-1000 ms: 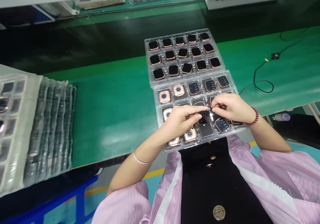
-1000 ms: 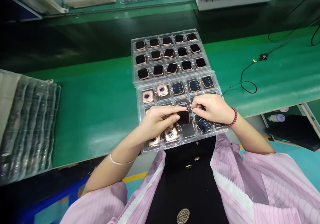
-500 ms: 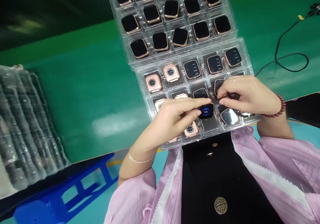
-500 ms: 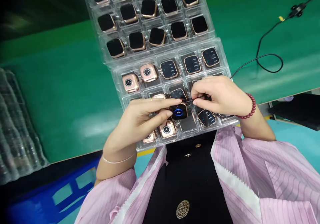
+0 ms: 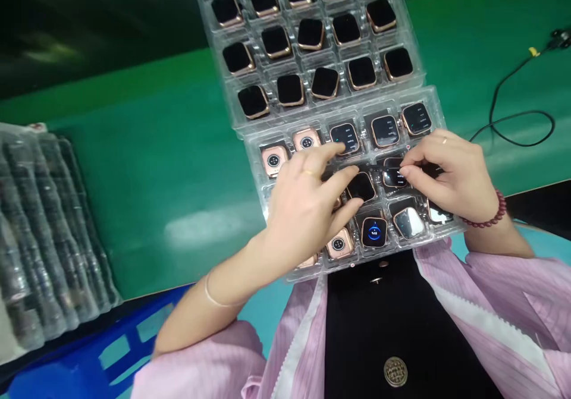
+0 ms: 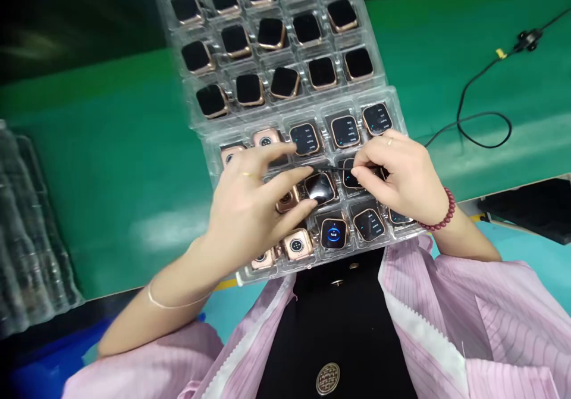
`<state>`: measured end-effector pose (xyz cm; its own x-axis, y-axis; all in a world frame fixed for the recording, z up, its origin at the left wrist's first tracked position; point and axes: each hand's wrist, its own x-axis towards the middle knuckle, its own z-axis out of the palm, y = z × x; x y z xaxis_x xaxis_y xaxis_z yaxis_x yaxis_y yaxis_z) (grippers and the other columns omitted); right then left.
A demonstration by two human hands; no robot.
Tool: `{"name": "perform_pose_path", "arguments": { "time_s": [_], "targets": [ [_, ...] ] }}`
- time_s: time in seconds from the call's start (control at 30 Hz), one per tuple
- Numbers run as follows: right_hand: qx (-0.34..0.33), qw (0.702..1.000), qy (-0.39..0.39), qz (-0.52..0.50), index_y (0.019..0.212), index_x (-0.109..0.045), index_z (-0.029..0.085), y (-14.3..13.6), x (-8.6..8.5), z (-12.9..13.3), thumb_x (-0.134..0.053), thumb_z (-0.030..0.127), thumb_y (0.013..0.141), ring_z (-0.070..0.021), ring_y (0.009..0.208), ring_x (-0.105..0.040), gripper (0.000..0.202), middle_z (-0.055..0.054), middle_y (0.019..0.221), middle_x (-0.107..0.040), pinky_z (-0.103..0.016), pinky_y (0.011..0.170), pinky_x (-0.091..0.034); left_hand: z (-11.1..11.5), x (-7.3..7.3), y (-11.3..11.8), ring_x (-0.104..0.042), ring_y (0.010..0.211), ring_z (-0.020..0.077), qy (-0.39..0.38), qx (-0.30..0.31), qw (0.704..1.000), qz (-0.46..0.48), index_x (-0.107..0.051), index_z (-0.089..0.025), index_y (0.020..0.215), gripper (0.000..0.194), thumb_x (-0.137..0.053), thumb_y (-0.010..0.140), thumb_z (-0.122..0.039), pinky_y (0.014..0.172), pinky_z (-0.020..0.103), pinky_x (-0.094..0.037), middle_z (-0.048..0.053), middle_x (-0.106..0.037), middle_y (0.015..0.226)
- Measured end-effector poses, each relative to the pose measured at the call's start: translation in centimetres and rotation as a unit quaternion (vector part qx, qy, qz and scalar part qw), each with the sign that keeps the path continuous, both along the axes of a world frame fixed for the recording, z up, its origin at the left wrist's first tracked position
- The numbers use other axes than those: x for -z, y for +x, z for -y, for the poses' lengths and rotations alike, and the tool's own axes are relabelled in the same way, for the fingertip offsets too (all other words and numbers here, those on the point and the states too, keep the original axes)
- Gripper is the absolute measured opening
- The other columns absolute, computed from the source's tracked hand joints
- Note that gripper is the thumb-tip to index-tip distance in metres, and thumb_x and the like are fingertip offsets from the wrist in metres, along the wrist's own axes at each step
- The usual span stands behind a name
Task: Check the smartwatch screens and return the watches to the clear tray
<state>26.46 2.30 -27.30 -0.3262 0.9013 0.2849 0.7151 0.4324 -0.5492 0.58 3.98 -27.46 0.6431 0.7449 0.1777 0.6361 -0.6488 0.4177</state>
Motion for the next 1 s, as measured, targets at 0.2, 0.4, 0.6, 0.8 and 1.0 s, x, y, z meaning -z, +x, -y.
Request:
{"name": "perform_pose_path", "arguments": {
  "time_s": [0.2,0.4,0.6,0.8,1.0],
  "targets": [
    [0.009,0.992,0.019,0.122,0.078,-0.064,0.021,0.0,-0.4,-0.8,-0.059,0.027,0.096,-0.0222,0.076,-0.054,0.019,-0.004,0.075,-0.066,-0.038,0.076,-0.037,-0.6,0.5,1.2,-0.039,0.148,0.0402,0.019,0.030,0.999,-0.015,-0.071,-0.023,0.105,0.018,-0.070,0.088,-0.026,0.120,0.068,-0.027,0.012,-0.049,0.158],
    [-0.113,0.988,-0.039,0.092,0.078,-0.064,0.020,-0.6,-0.1,-1.2,-0.061,0.023,0.095,-0.0197,0.076,-0.055,0.018,-0.002,0.074,-0.066,-0.037,0.081,-0.035,-0.1,1.6,0.1,-0.056,0.136,0.0333,0.085,0.058,0.993,0.061,-0.071,-0.024,0.110,0.018,-0.063,0.094,-0.024,0.121,0.067,-0.023,0.011,-0.065,0.141],
    [-0.113,0.991,-0.047,0.047,0.079,-0.064,0.020,-0.2,0.5,-1.3,-0.061,0.024,0.096,-0.0191,0.076,-0.057,0.018,-0.001,0.075,-0.067,-0.037,0.082,-0.037,-0.4,2.1,-0.2,-0.066,0.120,0.0254,0.016,0.080,0.993,0.081,-0.068,-0.023,0.121,0.025,-0.059,0.097,-0.022,0.125,0.063,-0.019,0.007,-0.076,0.119],
    [-0.113,0.992,-0.038,0.041,0.080,-0.064,0.020,-0.2,0.6,-1.3,-0.060,0.024,0.098,-0.0195,0.077,-0.060,0.019,-0.002,0.076,-0.069,-0.037,0.083,-0.038,-0.3,2.1,-0.2,-0.065,0.122,0.0270,0.024,0.084,0.993,0.085,-0.068,-0.021,0.121,0.026,-0.058,0.097,-0.021,0.123,0.063,-0.023,0.008,-0.076,0.117],
    [-0.115,0.992,-0.035,0.032,0.083,-0.065,0.020,0.0,0.7,-1.3,-0.060,0.024,0.099,-0.0190,0.078,-0.061,0.018,-0.001,0.078,-0.071,-0.037,0.083,-0.039,-0.4,2.2,-0.2,-0.065,0.121,0.0279,0.034,0.091,0.991,0.090,-0.067,-0.019,0.122,0.027,-0.058,0.096,-0.019,0.119,0.062,-0.031,0.009,-0.076,0.116]
  ]
}}
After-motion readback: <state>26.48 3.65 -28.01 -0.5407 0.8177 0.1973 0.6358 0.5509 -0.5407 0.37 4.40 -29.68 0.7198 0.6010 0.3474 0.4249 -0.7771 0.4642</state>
